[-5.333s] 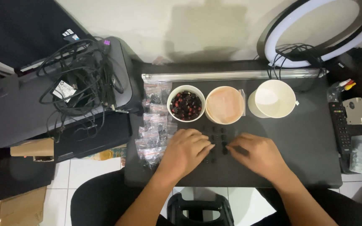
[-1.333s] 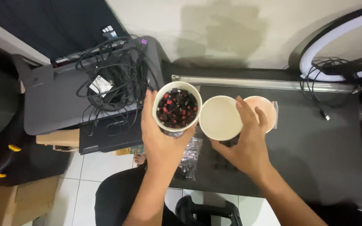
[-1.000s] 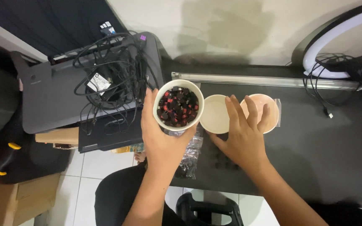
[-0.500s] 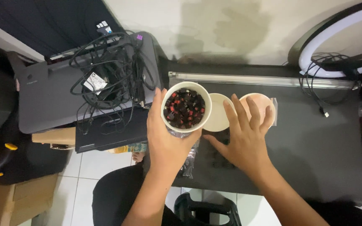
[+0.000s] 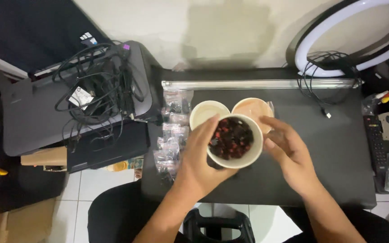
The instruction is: Sorting and bagging small electronic components, specifically keyboard switches, into plastic bags and bowls.
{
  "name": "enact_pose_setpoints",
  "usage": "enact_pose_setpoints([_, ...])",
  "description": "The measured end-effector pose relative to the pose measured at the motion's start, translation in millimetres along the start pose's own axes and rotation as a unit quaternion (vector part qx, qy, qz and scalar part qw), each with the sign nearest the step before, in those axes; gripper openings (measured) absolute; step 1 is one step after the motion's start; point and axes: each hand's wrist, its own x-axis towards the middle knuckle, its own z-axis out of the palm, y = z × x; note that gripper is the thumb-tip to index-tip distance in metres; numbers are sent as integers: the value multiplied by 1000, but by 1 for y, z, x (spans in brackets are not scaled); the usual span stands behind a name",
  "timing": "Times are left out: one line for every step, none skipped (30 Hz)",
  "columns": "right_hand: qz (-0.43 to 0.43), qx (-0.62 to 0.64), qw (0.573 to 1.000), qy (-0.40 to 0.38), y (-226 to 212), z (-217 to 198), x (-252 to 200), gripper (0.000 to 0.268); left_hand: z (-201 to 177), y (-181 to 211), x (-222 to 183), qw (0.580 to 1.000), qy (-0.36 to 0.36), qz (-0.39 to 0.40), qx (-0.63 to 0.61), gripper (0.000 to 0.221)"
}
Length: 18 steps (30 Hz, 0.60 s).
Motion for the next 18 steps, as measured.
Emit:
enact_pose_setpoints([2,1,1000,2,6,-2,-1,43,4,0,-1,1000,-3,0,0,101])
enact_pose_setpoints([28,19,999,-6,11,-3,-1,44,7,0,-1,1000,-18,18,-12,101])
enact_pose_setpoints([50,36,998,-12,16,-6,1,44,11,-1,1,998,-31,40,-24,101])
enact_pose_setpoints([47,36,998,-9,19,-8,1,44,12,0,2,998,-31,44,-24,101])
enact_pose_setpoints([65,52,996,-8,24,-9,1,41,12,1,2,999,-28,40,-22,100])
enact_pose_setpoints([83,69,994,-8,29,-9,1,39,13,2,2,999,-25,35,-19,100])
enact_pose_setpoints([85,69,994,-6,29,-10,0,39,14,1,1,999,-27,35,-21,100])
enact_pose_setpoints([83,75,994,-4,30,-10,0,38,16,0,0,999,-36,31,-27,99])
enact_pose_setpoints([81,82,993,-2,30,-11,0,36,18,-1,-1,998,-44,26,-34,98])
enact_pose_setpoints([83,81,993,1,31,-12,-2,36,19,-2,-2,998,-46,26,-37,98])
enact_pose_setpoints([84,86,993,12,30,-13,-2,35,21,-2,-4,998,-43,33,-32,104])
enact_pose_setpoints([85,91,992,23,29,-13,-2,33,22,-2,-5,998,-39,41,-27,110])
enact_pose_setpoints([86,90,992,24,30,-14,-2,33,19,5,-3,998,-39,40,-29,110])
enact_pose_setpoints([95,103,990,33,31,-16,-2,33,17,12,-1,998,-45,-1,-41,110])
enact_pose_setpoints([99,116,987,47,31,-19,0,33,15,18,6,996,-54,-36,-53,111])
enact_pose_setpoints([96,114,987,53,34,-29,-1,33,22,10,3,996,-56,-30,-57,111])
enact_pose_setpoints([88,92,989,69,38,-36,0,33,27,1,-1,997,-35,34,-63,114])
enact_pose_setpoints([79,70,991,85,42,-43,1,34,31,-7,-6,993,-16,99,-69,120])
